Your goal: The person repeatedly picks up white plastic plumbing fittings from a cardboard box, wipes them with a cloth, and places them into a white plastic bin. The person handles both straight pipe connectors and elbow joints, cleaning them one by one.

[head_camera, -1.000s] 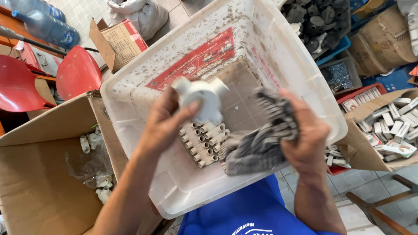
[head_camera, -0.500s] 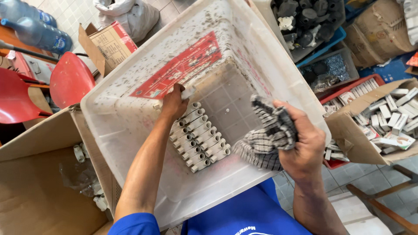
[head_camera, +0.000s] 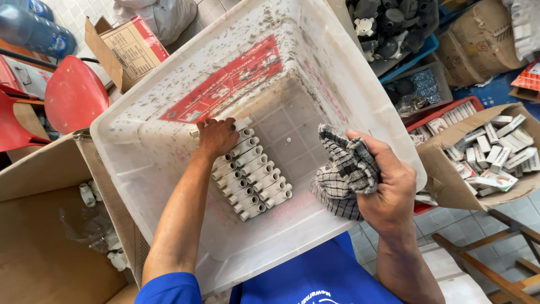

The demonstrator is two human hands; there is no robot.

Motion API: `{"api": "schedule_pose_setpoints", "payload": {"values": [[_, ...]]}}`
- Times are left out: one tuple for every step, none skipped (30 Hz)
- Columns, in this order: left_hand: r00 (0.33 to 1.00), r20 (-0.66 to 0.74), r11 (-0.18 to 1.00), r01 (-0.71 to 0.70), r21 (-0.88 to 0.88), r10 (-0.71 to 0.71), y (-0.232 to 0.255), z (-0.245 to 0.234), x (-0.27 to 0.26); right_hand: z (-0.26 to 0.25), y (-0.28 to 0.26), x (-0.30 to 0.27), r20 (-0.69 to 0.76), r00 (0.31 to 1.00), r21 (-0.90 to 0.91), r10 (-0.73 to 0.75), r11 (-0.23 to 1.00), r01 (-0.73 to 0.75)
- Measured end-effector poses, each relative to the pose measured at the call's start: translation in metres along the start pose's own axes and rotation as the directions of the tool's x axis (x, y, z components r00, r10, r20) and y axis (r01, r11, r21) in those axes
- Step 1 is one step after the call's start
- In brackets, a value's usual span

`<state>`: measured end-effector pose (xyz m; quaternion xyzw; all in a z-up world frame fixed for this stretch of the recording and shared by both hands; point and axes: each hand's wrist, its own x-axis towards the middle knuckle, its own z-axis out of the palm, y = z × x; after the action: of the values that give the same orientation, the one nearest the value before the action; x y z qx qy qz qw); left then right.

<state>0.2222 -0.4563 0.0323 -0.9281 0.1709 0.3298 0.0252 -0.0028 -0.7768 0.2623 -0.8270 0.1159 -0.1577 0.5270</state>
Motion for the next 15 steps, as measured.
{"api": "schedule_pose_setpoints", "payload": {"values": [[1.000,-0.002,1.000,0.001,-0.005,-0.001,-0.001,0.000,0.000,0.001,0.000,0.000,0.003,1.000,-0.002,-0.003,1.000,0.003],[0.999,-0.028,1.000,-0.023,-0.020,0.023,-0.002,-0.001,0.001,0.001,0.001,0.000,-0.001,1.000,0.014,0.002,1.000,-0.002],[0.997,-0.054,0.998,-0.048,-0.033,0.046,-0.004,-0.001,0.000,0.002,0.001,-0.001,-0.005,1.000,0.032,0.009,0.999,-0.009],[0.998,-0.054,0.998,-0.046,-0.036,0.044,-0.004,-0.002,0.003,0.002,0.001,-0.001,-0.001,1.000,0.030,0.007,1.000,-0.007],[0.998,-0.060,0.999,-0.037,-0.018,0.036,-0.005,-0.004,0.006,0.003,0.000,0.000,-0.003,1.000,0.035,-0.006,0.999,0.006],[0.997,-0.065,1.000,-0.029,0.001,0.029,-0.004,-0.005,0.010,0.003,0.000,0.000,-0.005,1.000,0.039,-0.018,0.999,0.018],[0.997,-0.065,1.000,-0.031,0.000,0.030,-0.006,-0.007,0.012,0.003,0.001,-0.001,-0.006,1.000,0.037,-0.017,0.999,0.017],[0.998,-0.065,0.997,-0.028,-0.075,0.023,-0.007,-0.008,0.013,0.003,0.002,-0.001,-0.006,1.000,0.025,-0.017,1.000,0.017],[0.998,-0.067,0.989,-0.024,-0.149,0.014,-0.009,-0.011,0.015,0.003,0.003,-0.001,-0.006,1.000,0.015,-0.018,1.000,0.018],[0.998,-0.068,0.989,-0.025,-0.149,0.015,-0.010,-0.011,0.013,0.002,0.002,-0.001,-0.006,1.000,0.014,-0.018,1.000,0.019],[0.999,-0.013,0.950,0.033,-0.309,-0.039,-0.012,-0.011,0.011,0.002,0.002,0.000,-0.003,1.000,0.029,-0.020,0.999,0.021],[0.995,0.050,0.884,0.096,-0.458,-0.082,-0.013,-0.011,0.009,0.003,0.001,0.000,0.001,1.000,0.043,-0.023,0.999,0.023],[0.995,0.050,0.884,0.096,-0.457,-0.082,-0.012,-0.010,0.010,0.002,0.001,0.000,0.000,1.000,0.043,-0.023,0.999,0.023],[0.996,0.062,0.959,0.076,-0.273,-0.061,-0.011,-0.010,0.011,0.002,0.001,0.000,-0.002,1.000,0.037,-0.020,0.999,0.020],[0.996,0.078,0.996,0.048,-0.078,-0.042,-0.011,-0.009,0.011,0.002,0.001,0.000,-0.005,1.000,0.031,-0.016,0.999,0.016]]}}
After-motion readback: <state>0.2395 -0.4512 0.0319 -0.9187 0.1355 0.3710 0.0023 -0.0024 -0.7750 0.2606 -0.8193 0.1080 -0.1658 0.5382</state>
